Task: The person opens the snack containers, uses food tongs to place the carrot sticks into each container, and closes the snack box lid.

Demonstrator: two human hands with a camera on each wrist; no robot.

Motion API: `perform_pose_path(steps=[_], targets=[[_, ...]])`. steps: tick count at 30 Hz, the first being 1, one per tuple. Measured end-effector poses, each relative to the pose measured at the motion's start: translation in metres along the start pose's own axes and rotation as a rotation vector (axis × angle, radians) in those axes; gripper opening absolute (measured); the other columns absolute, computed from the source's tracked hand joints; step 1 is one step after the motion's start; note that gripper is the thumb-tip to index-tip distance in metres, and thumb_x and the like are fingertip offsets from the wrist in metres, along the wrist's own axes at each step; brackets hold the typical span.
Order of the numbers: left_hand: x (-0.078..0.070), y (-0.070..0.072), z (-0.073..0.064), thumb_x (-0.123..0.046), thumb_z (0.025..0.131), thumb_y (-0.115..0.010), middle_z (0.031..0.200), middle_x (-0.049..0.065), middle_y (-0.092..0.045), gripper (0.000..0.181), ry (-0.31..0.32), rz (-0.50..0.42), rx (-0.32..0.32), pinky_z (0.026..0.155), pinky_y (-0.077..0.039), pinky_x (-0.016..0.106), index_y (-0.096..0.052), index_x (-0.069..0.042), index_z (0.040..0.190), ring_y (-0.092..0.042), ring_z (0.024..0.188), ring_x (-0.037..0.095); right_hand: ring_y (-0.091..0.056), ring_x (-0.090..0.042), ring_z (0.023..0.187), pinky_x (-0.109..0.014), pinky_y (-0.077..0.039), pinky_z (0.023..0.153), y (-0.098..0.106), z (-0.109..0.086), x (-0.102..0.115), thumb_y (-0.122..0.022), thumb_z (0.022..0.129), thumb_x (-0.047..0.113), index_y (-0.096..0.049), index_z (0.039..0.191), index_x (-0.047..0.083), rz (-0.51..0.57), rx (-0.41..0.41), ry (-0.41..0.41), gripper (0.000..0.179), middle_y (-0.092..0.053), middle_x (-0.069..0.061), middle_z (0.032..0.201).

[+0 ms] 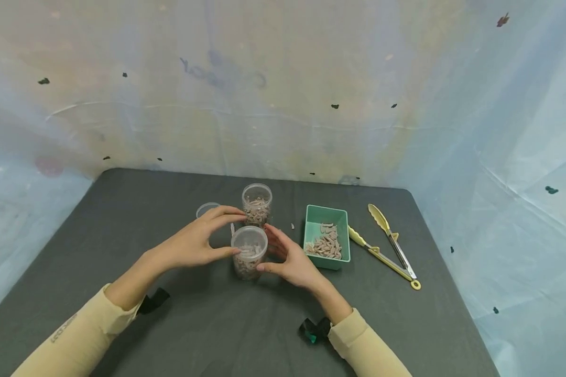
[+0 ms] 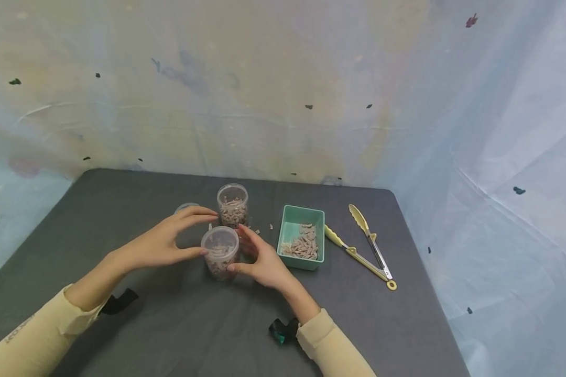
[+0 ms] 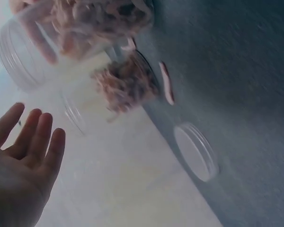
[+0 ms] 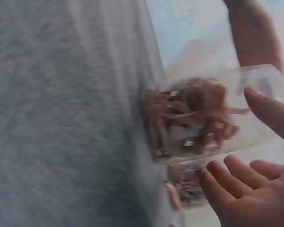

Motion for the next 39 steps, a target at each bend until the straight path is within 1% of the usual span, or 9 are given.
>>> perform_pose_path(steps=[5,10,15,18,21,25,29,32,39], targets=[[0.025,0.015,0.0,-0.026,0.096,-0.079,0.151,0.007,-0.049,0.063,0.019,-0.017,-0.1,0.097,-0.05,0.056,-0.052,-0.014,0.152,-0.055,0.13,0.029,-0.041,-0.034,0.149,-0.045,-0.038,0.118,0.021,-0.002,0.02,-0.076,0.096,0.005,-0.026,0.165,0.009,0.002,-0.06,-0.006,0.085,-0.038,-0.015,0.164],[0.058,0.025,0.003,-0.019,0.097,-0.077,0.15,0.013,-0.049,0.058,0.066,0.035,-0.157,0.096,-0.049,0.058,-0.054,-0.009,0.149,-0.056,0.128,0.035,-0.042,-0.032,0.148,-0.045,-0.038,0.119,0.05,0.007,0.04,-0.072,0.099,0.009,-0.03,0.163,0.01,-0.037,-0.148,-0.021,0.077,-0.039,-0.015,0.163],[0.095,0.031,0.013,-0.02,0.099,-0.074,0.152,0.02,-0.045,0.059,0.156,0.093,-0.116,0.099,-0.046,0.062,-0.051,-0.003,0.151,-0.053,0.129,0.041,-0.041,-0.025,0.149,-0.04,-0.038,0.119,0.075,0.029,0.05,-0.076,0.098,0.016,-0.033,0.163,0.013,-0.095,-0.224,-0.083,0.078,-0.041,-0.004,0.164],[0.115,0.031,0.018,-0.022,0.1,-0.073,0.154,0.023,-0.042,0.062,0.216,0.097,-0.066,0.101,-0.045,0.064,-0.047,-0.002,0.153,-0.05,0.133,0.044,-0.04,-0.022,0.15,-0.039,-0.038,0.119,0.083,0.044,0.049,-0.078,0.096,0.018,-0.032,0.164,0.016,-0.077,-0.249,-0.123,0.081,-0.041,-0.002,0.164],[0.129,0.03,0.02,-0.022,0.099,-0.075,0.156,0.026,-0.04,0.067,0.264,0.092,-0.024,0.104,-0.042,0.067,-0.044,0.0,0.155,-0.047,0.136,0.047,-0.039,-0.023,0.15,-0.041,-0.038,0.118,0.084,0.057,0.044,-0.079,0.095,0.017,-0.032,0.164,0.016,-0.036,-0.251,-0.157,0.083,-0.04,-0.002,0.164],[0.142,0.024,0.021,-0.026,0.096,-0.079,0.157,0.029,-0.038,0.073,0.293,0.101,0.032,0.108,-0.039,0.067,-0.044,0.001,0.155,-0.042,0.14,0.05,-0.038,-0.025,0.15,-0.047,-0.039,0.117,0.08,0.069,0.031,-0.081,0.093,0.016,-0.032,0.164,0.017,0.018,-0.225,-0.213,0.086,-0.04,-0.003,0.164],[0.15,0.017,0.022,-0.029,0.092,-0.083,0.155,0.03,-0.041,0.076,0.278,0.105,0.073,0.104,-0.043,0.066,-0.048,0.002,0.152,-0.043,0.138,0.051,-0.04,-0.026,0.15,-0.049,-0.039,0.117,0.075,0.079,0.014,-0.081,0.092,0.013,-0.034,0.163,0.017,0.039,-0.2,-0.254,0.086,-0.042,-0.004,0.163],[0.153,0.014,0.021,-0.03,0.091,-0.084,0.152,0.03,-0.044,0.075,0.268,0.106,0.077,0.1,-0.046,0.063,-0.051,0.002,0.15,-0.048,0.134,0.05,-0.041,-0.027,0.149,-0.049,-0.039,0.117,0.072,0.086,0.004,-0.081,0.092,0.013,-0.035,0.163,0.016,0.035,-0.183,-0.27,0.084,-0.043,-0.006,0.162],[0.157,0.009,0.022,-0.031,0.092,-0.082,0.15,0.031,-0.046,0.069,0.288,0.115,0.073,0.103,-0.045,0.064,-0.055,0.001,0.147,-0.048,0.134,0.05,-0.042,-0.028,0.149,-0.049,-0.042,0.115,0.066,0.093,-0.011,-0.082,0.092,0.013,-0.034,0.163,0.013,0.036,-0.138,-0.32,0.085,-0.038,-0.01,0.165]])
Point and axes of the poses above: each hand's wrist, its own z-axis towards the middle knuckle, its own y-axis out of the back of the hand, x = y × z, the point moved 5 cm from there along z, towards the middle knuckle
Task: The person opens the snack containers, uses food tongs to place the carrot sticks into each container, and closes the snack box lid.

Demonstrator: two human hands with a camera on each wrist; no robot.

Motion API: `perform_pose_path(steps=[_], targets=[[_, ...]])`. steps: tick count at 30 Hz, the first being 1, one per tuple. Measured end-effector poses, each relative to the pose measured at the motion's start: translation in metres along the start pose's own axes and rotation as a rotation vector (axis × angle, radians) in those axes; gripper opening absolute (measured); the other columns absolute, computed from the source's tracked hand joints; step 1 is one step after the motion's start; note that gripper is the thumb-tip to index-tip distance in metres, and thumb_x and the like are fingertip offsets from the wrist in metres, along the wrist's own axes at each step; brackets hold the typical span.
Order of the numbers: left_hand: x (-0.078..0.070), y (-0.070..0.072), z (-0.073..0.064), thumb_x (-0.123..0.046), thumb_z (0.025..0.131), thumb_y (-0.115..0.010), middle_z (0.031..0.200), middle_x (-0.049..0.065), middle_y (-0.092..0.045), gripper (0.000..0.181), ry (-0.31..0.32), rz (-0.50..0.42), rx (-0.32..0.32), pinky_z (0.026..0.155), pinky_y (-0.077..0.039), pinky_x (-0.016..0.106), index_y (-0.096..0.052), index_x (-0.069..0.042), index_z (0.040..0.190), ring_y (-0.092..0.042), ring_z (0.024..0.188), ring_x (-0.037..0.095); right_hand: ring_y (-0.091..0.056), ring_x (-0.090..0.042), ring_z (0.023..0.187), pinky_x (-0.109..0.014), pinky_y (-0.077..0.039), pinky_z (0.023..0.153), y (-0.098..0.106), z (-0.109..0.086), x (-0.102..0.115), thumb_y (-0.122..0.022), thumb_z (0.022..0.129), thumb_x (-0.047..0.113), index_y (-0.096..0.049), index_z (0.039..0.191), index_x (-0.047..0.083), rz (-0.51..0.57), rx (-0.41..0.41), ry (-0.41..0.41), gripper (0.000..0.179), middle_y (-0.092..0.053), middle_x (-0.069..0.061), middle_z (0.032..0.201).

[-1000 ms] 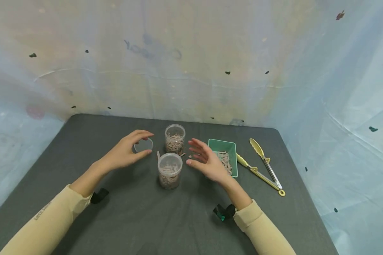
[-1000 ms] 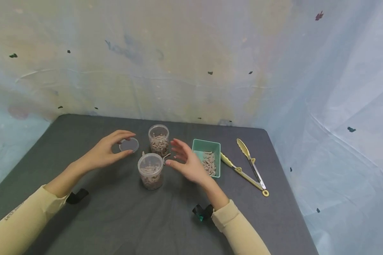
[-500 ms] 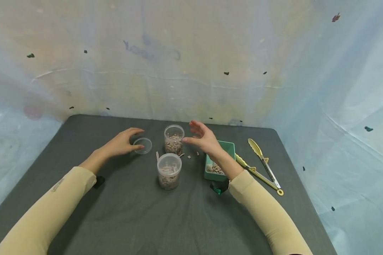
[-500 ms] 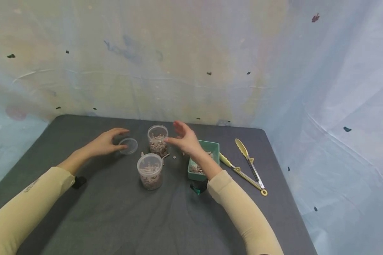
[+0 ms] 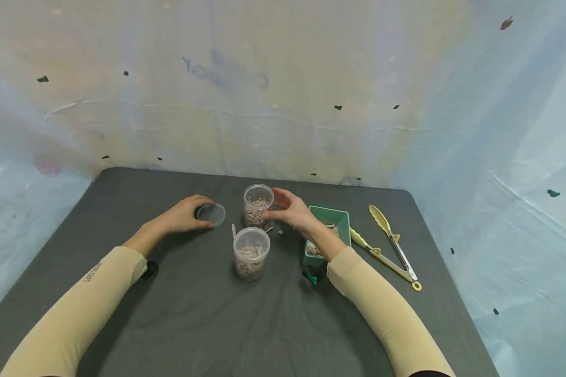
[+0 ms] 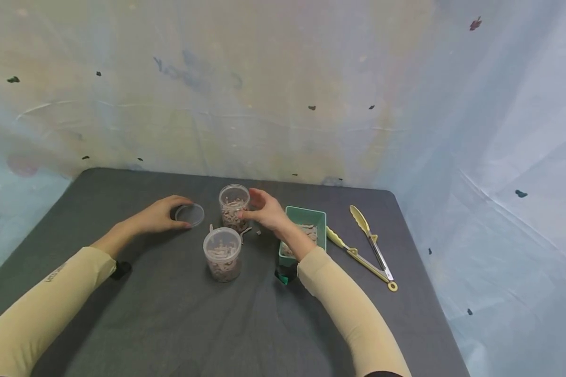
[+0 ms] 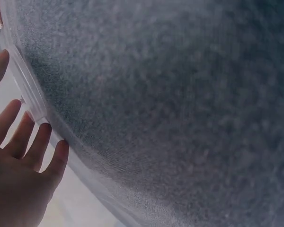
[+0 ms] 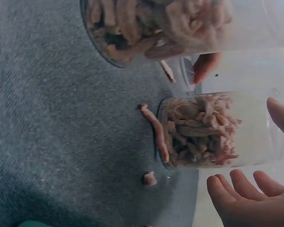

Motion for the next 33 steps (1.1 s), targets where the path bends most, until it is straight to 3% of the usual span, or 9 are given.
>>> perform_pose_path(steps=[5,11,17,24,33], targets=[[0.0,0.0,0.0,-0.032,0.092,-0.082,0.149,0.03,-0.049,0.068,0.02,0.017,-0.009,0.105,-0.042,0.066,-0.057,0.0,0.146,-0.047,0.135,0.051,-0.041,-0.03,0.149,-0.051,-0.042,0.114,-0.004,0.005,-0.004,-0.08,0.094,0.015,-0.034,0.163,0.012,-0.004,0.033,-0.008,0.083,-0.038,-0.013,0.165],[0.0,0.0,0.0,-0.033,0.092,-0.082,0.148,0.031,-0.05,0.065,0.027,0.001,-0.03,0.105,-0.043,0.066,-0.059,0.0,0.144,-0.049,0.134,0.05,-0.043,-0.031,0.148,-0.052,-0.041,0.115,-0.005,0.006,-0.006,-0.082,0.093,0.018,-0.042,0.159,0.011,-0.027,0.034,-0.011,0.077,-0.047,-0.009,0.159],[-0.007,0.008,-0.001,-0.038,0.096,-0.077,0.151,0.025,-0.048,0.065,0.038,-0.099,-0.114,0.105,-0.043,0.065,-0.056,-0.004,0.147,-0.049,0.135,0.046,-0.046,-0.029,0.146,-0.051,-0.043,0.114,-0.005,0.007,-0.009,-0.082,0.093,0.02,-0.043,0.158,0.012,-0.02,0.033,-0.007,0.076,-0.05,-0.008,0.157],[-0.037,0.028,0.005,-0.036,0.097,-0.076,0.152,0.014,-0.051,0.06,-0.021,-0.214,-0.262,0.104,-0.044,0.059,-0.057,-0.011,0.148,-0.05,0.132,0.037,-0.046,-0.027,0.146,-0.049,-0.042,0.115,-0.006,0.009,-0.011,-0.084,0.092,0.019,-0.046,0.156,0.014,-0.006,0.025,-0.005,0.075,-0.051,-0.005,0.156],[-0.082,0.039,0.018,-0.025,0.094,-0.08,0.151,0.013,-0.052,0.057,-0.175,-0.249,-0.318,0.101,-0.045,0.057,-0.061,-0.01,0.145,-0.051,0.131,0.035,-0.047,-0.028,0.145,-0.05,-0.042,0.115,-0.007,0.01,-0.012,-0.083,0.092,0.016,-0.046,0.156,0.013,-0.003,0.017,-0.007,0.074,-0.051,-0.005,0.156]])
Point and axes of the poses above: each hand's wrist, its own z-axis towards the middle knuckle, its own y-axis out of the back of the hand, x = y × z, the point moved 5 cm from there along z, towards the middle knuckle
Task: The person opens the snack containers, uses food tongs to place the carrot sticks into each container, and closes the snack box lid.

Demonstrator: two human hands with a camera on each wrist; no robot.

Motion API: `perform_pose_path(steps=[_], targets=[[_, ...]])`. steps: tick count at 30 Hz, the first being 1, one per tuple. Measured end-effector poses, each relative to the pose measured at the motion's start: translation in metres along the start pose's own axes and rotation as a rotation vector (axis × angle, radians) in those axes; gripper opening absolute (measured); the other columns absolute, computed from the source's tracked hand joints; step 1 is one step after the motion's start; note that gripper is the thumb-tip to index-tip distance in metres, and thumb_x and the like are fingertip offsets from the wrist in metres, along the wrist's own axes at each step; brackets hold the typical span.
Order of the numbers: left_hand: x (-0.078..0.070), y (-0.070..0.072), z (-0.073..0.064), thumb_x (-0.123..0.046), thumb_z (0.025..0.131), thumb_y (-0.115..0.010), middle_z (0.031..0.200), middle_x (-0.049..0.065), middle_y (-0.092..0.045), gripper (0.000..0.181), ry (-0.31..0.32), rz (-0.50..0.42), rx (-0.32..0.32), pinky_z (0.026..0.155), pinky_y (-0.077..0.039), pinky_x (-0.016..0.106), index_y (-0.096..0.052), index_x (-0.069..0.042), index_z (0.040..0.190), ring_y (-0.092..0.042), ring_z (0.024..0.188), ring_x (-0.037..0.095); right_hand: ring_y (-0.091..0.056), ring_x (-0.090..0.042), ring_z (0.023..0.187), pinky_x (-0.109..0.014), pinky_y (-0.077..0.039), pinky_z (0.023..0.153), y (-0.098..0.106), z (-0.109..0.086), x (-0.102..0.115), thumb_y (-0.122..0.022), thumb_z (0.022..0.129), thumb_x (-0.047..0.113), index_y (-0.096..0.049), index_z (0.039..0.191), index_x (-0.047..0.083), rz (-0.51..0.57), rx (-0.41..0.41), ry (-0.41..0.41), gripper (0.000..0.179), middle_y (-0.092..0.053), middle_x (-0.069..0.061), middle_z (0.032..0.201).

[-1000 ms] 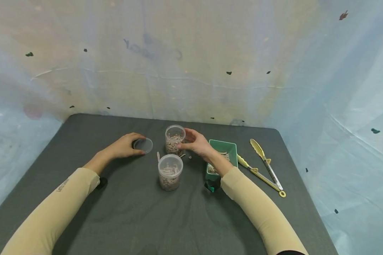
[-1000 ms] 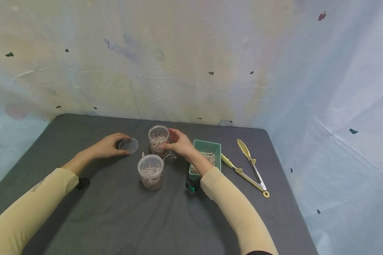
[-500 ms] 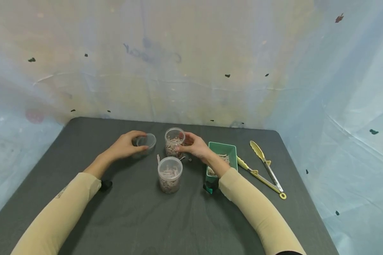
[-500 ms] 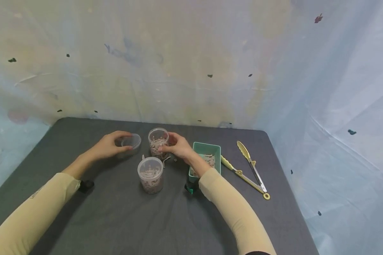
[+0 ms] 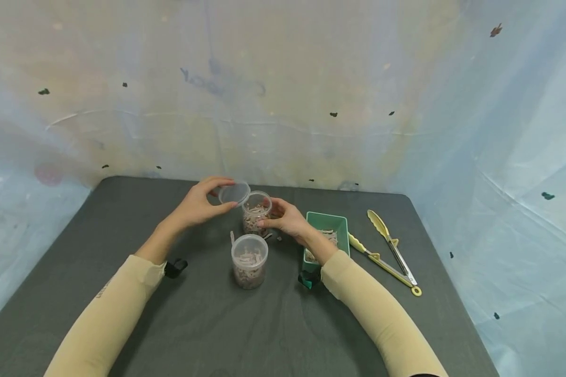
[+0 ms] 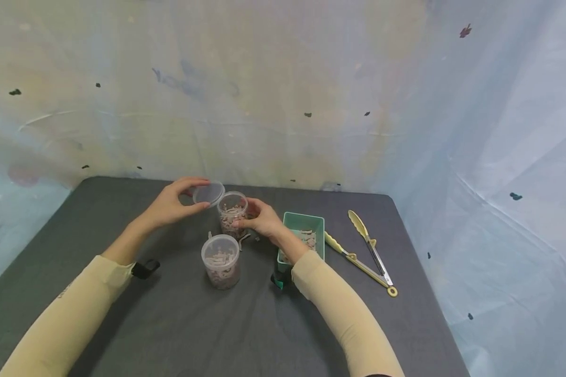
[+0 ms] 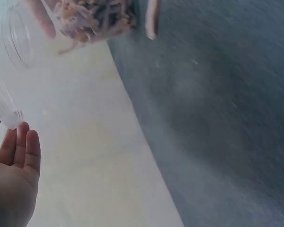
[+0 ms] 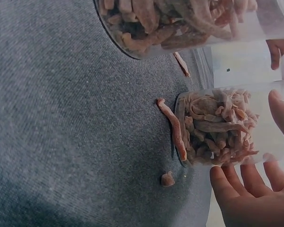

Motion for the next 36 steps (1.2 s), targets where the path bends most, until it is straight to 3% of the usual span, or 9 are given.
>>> perform_pose_path(steps=[6,22,30,36], targets=[[-0.014,-0.013,0.011,-0.021,0.092,-0.082,0.147,0.015,-0.052,0.056,-0.052,-0.016,0.025,0.1,-0.046,0.058,-0.062,-0.008,0.142,-0.051,0.129,0.035,-0.047,-0.028,0.144,-0.049,-0.042,0.115,0.001,0.002,-0.002,-0.083,0.092,0.018,-0.048,0.155,0.015,0.006,-0.004,-0.009,0.072,-0.052,-0.005,0.154],[-0.018,-0.04,0.026,-0.026,0.091,-0.083,0.144,0.017,-0.05,0.057,-0.044,-0.033,0.116,0.099,-0.047,0.06,-0.063,-0.007,0.141,-0.049,0.127,0.037,-0.046,-0.03,0.145,-0.051,-0.043,0.113,0.001,0.002,-0.003,-0.082,0.093,0.02,-0.043,0.158,0.013,-0.014,0.015,-0.008,0.076,-0.051,-0.008,0.154],[-0.015,-0.045,0.027,-0.03,0.092,-0.083,0.147,0.017,-0.047,0.057,-0.042,-0.018,0.146,0.092,-0.048,0.056,-0.063,-0.008,0.141,-0.047,0.13,0.036,-0.047,-0.03,0.144,-0.05,-0.044,0.113,0.001,0.001,-0.003,-0.083,0.093,0.02,-0.044,0.157,0.014,-0.025,0.012,-0.009,0.075,-0.053,-0.008,0.152],[-0.016,-0.044,0.028,-0.025,0.095,-0.079,0.154,0.015,-0.043,0.058,-0.038,-0.073,0.234,0.102,-0.045,0.062,-0.058,-0.01,0.147,-0.045,0.136,0.036,-0.048,-0.03,0.143,-0.051,-0.044,0.113,0.002,0.003,-0.004,-0.083,0.092,0.021,-0.044,0.156,0.013,-0.028,0.011,-0.006,0.076,-0.053,-0.008,0.151]])
Point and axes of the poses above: each hand's wrist, its own z-axis towards the middle knuckle, its own y-axis out of the back of the hand, x = y × z, the point moved 5 cm from there along z, towards the middle knuckle
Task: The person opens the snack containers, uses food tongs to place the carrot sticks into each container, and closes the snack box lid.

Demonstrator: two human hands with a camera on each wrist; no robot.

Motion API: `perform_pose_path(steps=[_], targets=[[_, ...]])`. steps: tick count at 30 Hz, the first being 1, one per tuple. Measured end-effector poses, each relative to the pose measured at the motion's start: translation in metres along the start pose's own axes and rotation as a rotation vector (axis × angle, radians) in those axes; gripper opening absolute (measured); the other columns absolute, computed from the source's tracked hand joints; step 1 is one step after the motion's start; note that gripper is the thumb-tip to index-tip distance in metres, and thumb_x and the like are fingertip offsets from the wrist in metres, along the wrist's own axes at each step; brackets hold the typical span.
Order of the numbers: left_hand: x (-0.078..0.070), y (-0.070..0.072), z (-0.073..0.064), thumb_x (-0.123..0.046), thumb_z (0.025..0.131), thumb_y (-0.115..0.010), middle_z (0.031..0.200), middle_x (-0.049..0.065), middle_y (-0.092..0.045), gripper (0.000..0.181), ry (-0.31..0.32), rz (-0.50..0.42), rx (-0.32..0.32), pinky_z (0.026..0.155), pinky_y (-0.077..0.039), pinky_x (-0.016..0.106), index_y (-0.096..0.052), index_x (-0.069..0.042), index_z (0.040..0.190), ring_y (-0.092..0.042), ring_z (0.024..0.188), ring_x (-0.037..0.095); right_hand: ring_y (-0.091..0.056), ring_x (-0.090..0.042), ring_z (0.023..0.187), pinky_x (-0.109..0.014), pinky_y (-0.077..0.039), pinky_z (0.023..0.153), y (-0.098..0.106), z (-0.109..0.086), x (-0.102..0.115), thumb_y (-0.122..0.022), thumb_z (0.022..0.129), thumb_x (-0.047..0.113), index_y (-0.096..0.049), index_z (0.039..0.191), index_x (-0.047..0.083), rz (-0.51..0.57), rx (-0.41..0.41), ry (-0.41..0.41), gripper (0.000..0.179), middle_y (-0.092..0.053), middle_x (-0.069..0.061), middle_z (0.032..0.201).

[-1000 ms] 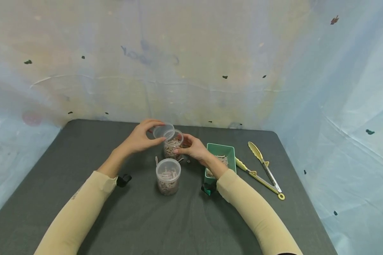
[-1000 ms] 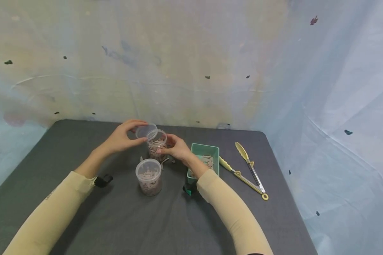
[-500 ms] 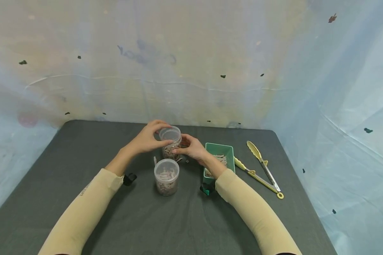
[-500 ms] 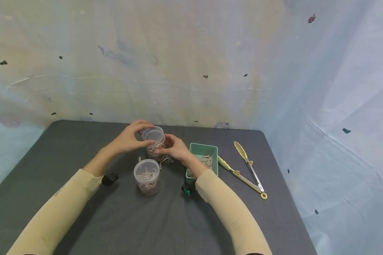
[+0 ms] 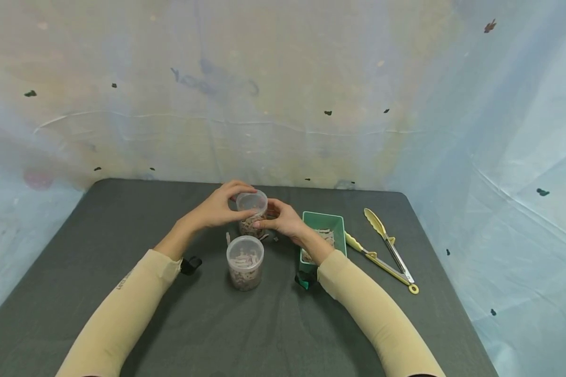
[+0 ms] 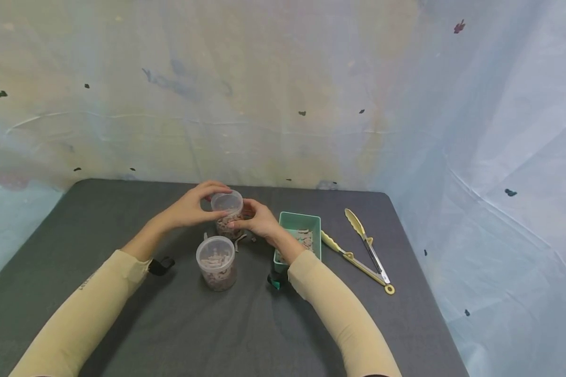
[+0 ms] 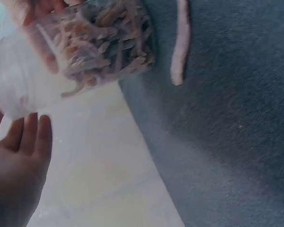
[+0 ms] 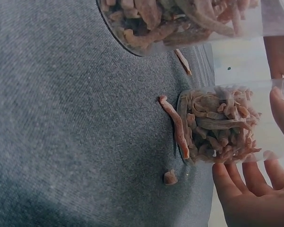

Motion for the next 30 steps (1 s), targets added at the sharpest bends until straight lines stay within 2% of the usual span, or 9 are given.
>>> perform_pose_path(steps=[7,9,11,15,19,22,25,28,30], targets=[[-0.008,0.002,-0.001,-0.012,0.101,-0.071,0.168,0.013,-0.03,0.061,-0.023,-0.117,0.114,0.114,-0.032,0.067,-0.045,-0.01,0.157,-0.029,0.153,0.038,-0.047,-0.029,0.145,-0.052,-0.043,0.114,0.002,-0.001,0.003,-0.084,0.092,0.022,-0.045,0.156,0.014,-0.003,-0.006,-0.008,0.075,-0.053,-0.007,0.152],[-0.007,0.0,-0.001,-0.011,0.1,-0.071,0.17,0.015,-0.024,0.065,-0.015,-0.121,0.103,0.115,-0.031,0.068,-0.041,-0.008,0.159,-0.023,0.155,0.039,-0.047,-0.029,0.145,-0.051,-0.042,0.114,0.002,-0.002,0.003,-0.084,0.092,0.022,-0.045,0.156,0.014,-0.007,-0.005,-0.008,0.075,-0.053,-0.007,0.152],[-0.005,-0.001,0.0,-0.015,0.098,-0.075,0.169,0.017,-0.021,0.071,0.006,-0.087,0.068,0.114,-0.033,0.067,-0.039,-0.007,0.159,-0.025,0.153,0.041,-0.047,-0.029,0.145,-0.051,-0.042,0.114,0.002,-0.002,0.002,-0.084,0.092,0.022,-0.045,0.156,0.014,-0.009,-0.002,-0.006,0.075,-0.053,-0.008,0.152],[0.002,-0.004,0.001,-0.03,0.091,-0.084,0.153,0.019,-0.032,0.079,0.082,0.015,-0.009,0.108,-0.041,0.061,-0.044,-0.01,0.156,-0.04,0.136,0.038,-0.047,-0.029,0.145,-0.05,-0.042,0.114,0.001,-0.001,0.002,-0.084,0.092,0.021,-0.046,0.155,0.014,-0.012,-0.001,0.0,0.075,-0.053,-0.007,0.152],[0.004,-0.003,0.001,-0.03,0.089,-0.086,0.141,0.016,-0.039,0.075,0.09,0.014,-0.022,0.107,-0.043,0.057,-0.05,-0.009,0.151,-0.044,0.127,0.034,-0.046,-0.029,0.145,-0.051,-0.043,0.114,0.0,-0.001,0.002,-0.084,0.092,0.021,-0.046,0.155,0.014,-0.014,-0.001,0.002,0.074,-0.053,-0.008,0.152],[0.002,0.0,0.0,-0.022,0.092,-0.084,0.146,0.016,-0.041,0.071,0.054,-0.016,0.009,0.107,-0.044,0.056,-0.049,-0.008,0.152,-0.045,0.13,0.035,-0.046,-0.03,0.145,-0.051,-0.043,0.114,0.0,0.0,0.002,-0.083,0.092,0.022,-0.045,0.156,0.013,-0.018,0.001,0.004,0.075,-0.053,-0.008,0.152],[-0.001,0.001,-0.003,-0.014,0.098,-0.075,0.159,0.015,-0.037,0.067,0.016,-0.069,0.078,0.108,-0.043,0.058,-0.044,-0.008,0.156,-0.042,0.139,0.037,-0.046,-0.03,0.145,-0.051,-0.043,0.114,0.0,0.0,0.002,-0.083,0.092,0.022,-0.044,0.156,0.013,-0.026,0.0,0.004,0.075,-0.052,-0.008,0.153],[-0.002,0.0,-0.004,-0.007,0.101,-0.068,0.17,0.014,-0.023,0.069,0.007,-0.14,0.133,0.111,-0.038,0.062,-0.035,-0.007,0.162,-0.033,0.149,0.039,-0.046,-0.03,0.145,-0.051,-0.043,0.113,0.0,0.0,0.001,-0.083,0.093,0.022,-0.044,0.156,0.013,-0.028,-0.002,0.004,0.075,-0.052,-0.008,0.153],[-0.003,-0.001,-0.004,-0.009,0.102,-0.067,0.172,0.014,-0.015,0.072,0.018,-0.147,0.127,0.111,-0.037,0.063,-0.03,-0.007,0.164,-0.028,0.151,0.041,-0.046,-0.03,0.145,-0.051,-0.043,0.113,0.0,-0.001,0.001,-0.083,0.092,0.022,-0.045,0.156,0.014,-0.029,-0.003,0.003,0.075,-0.052,-0.008,0.153]])
Point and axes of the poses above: each hand's wrist, its own z-axis towards the middle knuckle, its own y-axis out of the back of the hand, x = y × z, the point moved 5 cm from there along z, towards the middle knuckle
